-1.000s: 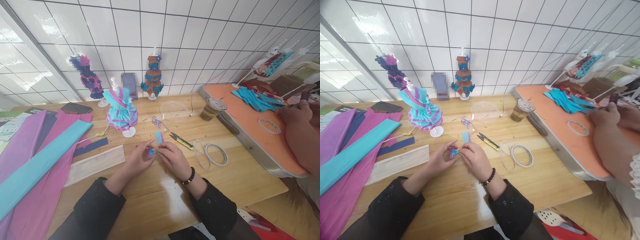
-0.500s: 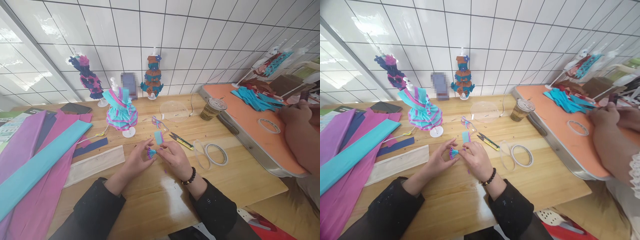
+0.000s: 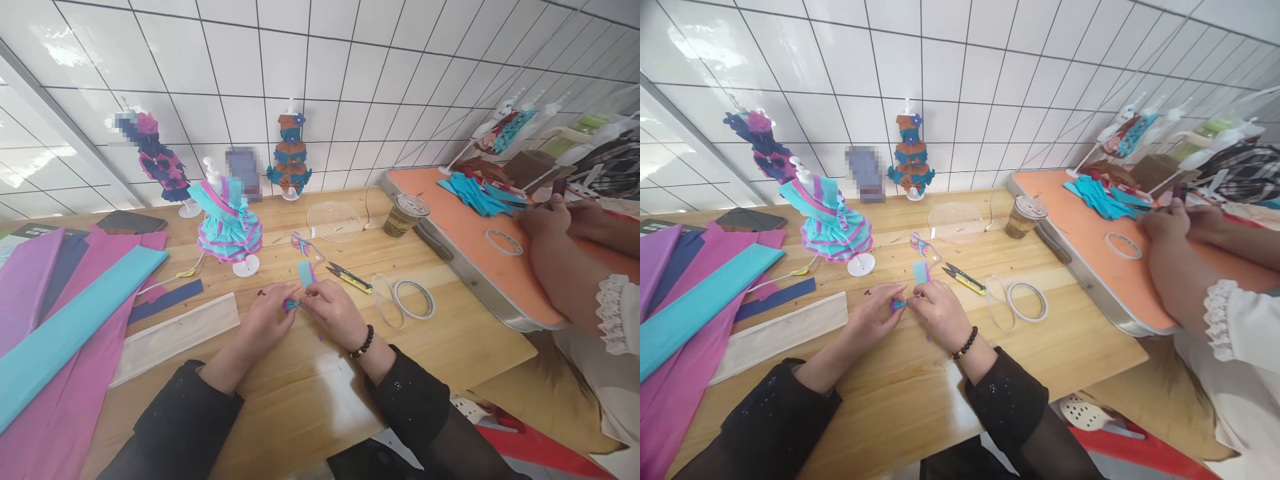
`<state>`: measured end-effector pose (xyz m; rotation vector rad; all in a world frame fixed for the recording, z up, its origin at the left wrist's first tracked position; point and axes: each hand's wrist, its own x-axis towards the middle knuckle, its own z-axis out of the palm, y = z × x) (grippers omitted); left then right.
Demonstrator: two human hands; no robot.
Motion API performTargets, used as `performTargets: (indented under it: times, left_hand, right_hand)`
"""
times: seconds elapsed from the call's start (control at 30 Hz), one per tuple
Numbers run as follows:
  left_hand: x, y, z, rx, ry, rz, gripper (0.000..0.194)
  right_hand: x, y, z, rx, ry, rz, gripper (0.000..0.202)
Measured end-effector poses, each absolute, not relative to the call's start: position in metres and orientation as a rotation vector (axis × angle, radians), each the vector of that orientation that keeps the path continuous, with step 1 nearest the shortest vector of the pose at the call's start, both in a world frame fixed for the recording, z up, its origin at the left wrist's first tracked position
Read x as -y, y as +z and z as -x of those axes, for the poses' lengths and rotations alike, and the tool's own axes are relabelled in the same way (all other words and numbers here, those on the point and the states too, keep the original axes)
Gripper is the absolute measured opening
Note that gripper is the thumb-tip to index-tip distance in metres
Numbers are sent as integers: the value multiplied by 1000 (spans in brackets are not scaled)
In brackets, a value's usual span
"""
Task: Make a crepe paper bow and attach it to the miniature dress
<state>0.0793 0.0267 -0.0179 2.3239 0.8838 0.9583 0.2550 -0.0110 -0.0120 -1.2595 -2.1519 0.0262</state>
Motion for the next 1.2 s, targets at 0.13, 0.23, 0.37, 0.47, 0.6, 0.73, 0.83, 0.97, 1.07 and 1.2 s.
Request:
performTargets:
  times: [0.13, 0.23, 0.37, 0.47, 0.6, 0.73, 0.83, 0.97, 1.07, 1.2]
  left_hand:
    - [-28, -20, -79, -889, 955, -2329, 40]
    - [-28, -21, -78, -913, 988, -2278, 39]
    - [-29, -18, -77, -978, 1027, -2160, 38]
    - [-30, -17, -76, -1012, 1039, -2088, 37]
    - [-32, -19, -75, -1026, 1023, -2046, 36]
    - [-33, -22, -75, -1035, 1018, -2024, 31]
    - [-34, -22, -74, -1033, 998, -2021, 27]
    - [-34, -24, -75, -1031, 969, -2016, 26]
    - [-35, -25, -75, -1026, 968, -2000, 26]
    - [-34, -24, -75, -1016, 970, -1972, 24]
  right_hand:
    - [12, -13, -253, 2110, 103, 1259, 17]
    - [16, -9, -250, 2000, 212, 1254, 21]
    - [24, -1, -256, 1825, 248, 1344, 29]
    - [32, 0, -277, 1645, 107, 1554, 23]
    - [48, -6, -315, 1570, -16, 1912, 27]
    - [69, -15, -334, 1582, -2, 2173, 31]
    - [82, -20, -335, 1527, -26, 2205, 31]
    - [90, -20, -338, 1436, 60, 2150, 31]
    - [92, -10, -340, 1255, 356, 1990, 31]
    - [96, 13, -327, 1027, 646, 1671, 31]
